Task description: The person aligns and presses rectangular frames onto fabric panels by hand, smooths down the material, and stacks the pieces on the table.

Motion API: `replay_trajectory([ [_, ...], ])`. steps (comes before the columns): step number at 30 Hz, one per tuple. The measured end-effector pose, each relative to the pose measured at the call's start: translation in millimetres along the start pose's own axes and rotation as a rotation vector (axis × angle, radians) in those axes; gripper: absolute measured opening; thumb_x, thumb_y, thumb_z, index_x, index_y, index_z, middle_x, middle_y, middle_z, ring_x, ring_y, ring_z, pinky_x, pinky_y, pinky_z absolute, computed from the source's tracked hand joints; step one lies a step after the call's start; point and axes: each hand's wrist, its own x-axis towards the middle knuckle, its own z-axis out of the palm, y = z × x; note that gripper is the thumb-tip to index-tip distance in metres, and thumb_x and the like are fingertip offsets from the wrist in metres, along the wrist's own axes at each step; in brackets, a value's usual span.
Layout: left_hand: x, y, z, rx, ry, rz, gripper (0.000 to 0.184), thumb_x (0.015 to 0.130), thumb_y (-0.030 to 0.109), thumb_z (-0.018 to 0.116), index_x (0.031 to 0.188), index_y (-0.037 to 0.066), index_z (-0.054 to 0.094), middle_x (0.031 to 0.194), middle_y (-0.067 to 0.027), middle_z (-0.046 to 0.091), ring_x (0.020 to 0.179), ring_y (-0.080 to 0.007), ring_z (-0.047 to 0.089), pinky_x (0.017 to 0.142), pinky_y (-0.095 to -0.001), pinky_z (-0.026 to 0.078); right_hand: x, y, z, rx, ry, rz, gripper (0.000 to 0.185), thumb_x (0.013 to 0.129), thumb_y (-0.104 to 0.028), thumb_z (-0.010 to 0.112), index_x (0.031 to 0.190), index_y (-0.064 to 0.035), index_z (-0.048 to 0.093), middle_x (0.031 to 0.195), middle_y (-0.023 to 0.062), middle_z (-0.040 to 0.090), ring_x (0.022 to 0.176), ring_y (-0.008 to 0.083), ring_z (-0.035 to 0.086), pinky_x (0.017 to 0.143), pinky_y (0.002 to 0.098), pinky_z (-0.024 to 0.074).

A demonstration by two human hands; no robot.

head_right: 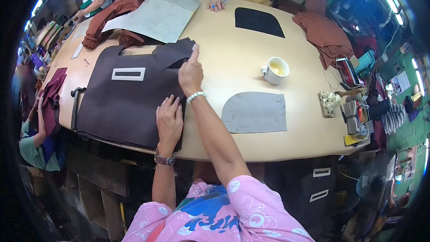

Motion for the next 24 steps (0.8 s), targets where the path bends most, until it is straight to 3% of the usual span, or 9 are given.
replay_trajectory([
  [3, -7.4, 28.5, -13.7, -0.089, -0.031, 0.085, 0.027, 0.087, 0.021, 0.055, 0.106, 0.003, 0.063, 0.119, -0.0158, 0.055, 0.114, -0.0320, 0.049, 0.099, -0.0477, 0.032, 3.7, 31.6, -41.5, -0.026, -0.025, 0.018, 0.064, 0.077, -0.006, 0.046, 0.137, -0.0039, 0.024, 0.066, 0.0229, 0.059, 0.063, 0.0384, 0.061, 0.062, 0.0477, 0.0463],
  [6, -7.8, 48.8, -30.4, -0.099, -0.026, 0.167, 0.030, 0.084, 0.022, 0.059, 0.107, 0.003, 0.062, 0.119, -0.0161, 0.055, 0.115, -0.0323, 0.049, 0.099, -0.0472, 0.032, -0.1, 79.8, -95.7, -0.086, 0.049, -0.129, 0.064, 0.078, -0.006, 0.048, 0.137, -0.0018, 0.024, 0.075, 0.0272, 0.060, 0.069, 0.0406, 0.061, 0.065, 0.0466, 0.0467],
  [8, -3.3, 52.7, -35.1, -0.079, -0.030, 0.192, 0.032, 0.084, 0.023, 0.059, 0.108, 0.002, 0.061, 0.119, -0.0167, 0.055, 0.115, -0.0329, 0.048, 0.099, -0.0473, 0.032, -0.9, 123.6, -133.2, -0.241, 0.204, -0.391, 0.063, 0.078, -0.006, 0.051, 0.136, -0.0002, 0.026, 0.081, 0.0290, 0.059, 0.073, 0.0412, 0.061, 0.068, 0.0453, 0.0471],
  [10, 1.8, 51.9, -32.2, -0.051, -0.058, 0.217, 0.035, 0.085, 0.025, 0.059, 0.110, 0.000, 0.059, 0.121, -0.0182, 0.053, 0.116, -0.0341, 0.046, 0.098, -0.0475, 0.032, -11.9, 143.2, -174.3, -0.288, 0.232, -0.440, 0.064, 0.078, -0.007, 0.054, 0.135, 0.0007, 0.027, 0.082, 0.0286, 0.059, 0.074, 0.0409, 0.061, 0.069, 0.0440, 0.0469],
  [14, 5.7, 51.1, -10.6, 0.037, -0.148, 0.252, 0.043, 0.086, 0.030, 0.057, 0.116, -0.001, 0.054, 0.126, -0.0208, 0.047, 0.119, -0.0362, 0.041, 0.098, -0.0481, 0.031, -44.5, 152.3, -250.6, -0.248, 0.056, 0.086, 0.065, 0.078, -0.008, 0.057, 0.136, -0.0008, 0.027, 0.073, 0.0260, 0.059, 0.069, 0.0404, 0.060, 0.065, 0.0437, 0.0453],
  [19, -21.0, 58.5, 24.4, 0.114, -0.359, 0.266, 0.056, 0.085, 0.039, 0.055, 0.123, -0.001, 0.048, 0.133, -0.0228, 0.039, 0.126, -0.0381, 0.033, 0.101, -0.0537, 0.026, -63.2, 200.1, -315.3, -0.513, 0.164, 0.007, 0.068, 0.080, -0.013, 0.060, 0.137, -0.0034, 0.026, 0.068, 0.0251, 0.058, 0.064, 0.0415, 0.057, 0.059, 0.0463, 0.0426],
  [20, -29.0, 61.8, 28.5, 0.113, -0.395, 0.270, 0.056, 0.085, 0.039, 0.055, 0.124, -0.001, 0.047, 0.134, -0.0228, 0.038, 0.126, -0.0381, 0.032, 0.101, -0.0540, 0.026, -64.8, 194.4, -326.6, -0.558, 0.126, 0.164, 0.066, 0.080, -0.015, 0.060, 0.137, -0.0040, 0.027, 0.069, 0.0247, 0.058, 0.067, 0.0418, 0.057, 0.061, 0.0465, 0.0428],
  [23, -51.7, 71.7, 39.0, 0.138, -0.393, 0.304, 0.058, 0.085, 0.038, 0.056, 0.127, 0.000, 0.044, 0.136, -0.0225, 0.035, 0.128, -0.0382, 0.030, 0.102, -0.0546, 0.024, -68.9, 249.9, -340.5, -0.564, 0.331, -0.110, 0.061, 0.081, -0.016, 0.059, 0.135, -0.0039, 0.033, 0.076, 0.0261, 0.060, 0.072, 0.0412, 0.059, 0.064, 0.0459, 0.0436],
  [24, -58.2, 74.4, 41.9, 0.151, -0.371, 0.311, 0.058, 0.085, 0.038, 0.056, 0.128, 0.000, 0.044, 0.136, -0.0224, 0.035, 0.128, -0.0380, 0.030, 0.102, -0.0546, 0.024, -70.8, 247.5, -340.3, -0.479, 0.336, 0.070, 0.055, 0.082, -0.016, 0.058, 0.132, -0.0034, 0.038, 0.088, 0.0283, 0.060, 0.077, 0.0409, 0.060, 0.068, 0.0450, 0.0454],
])
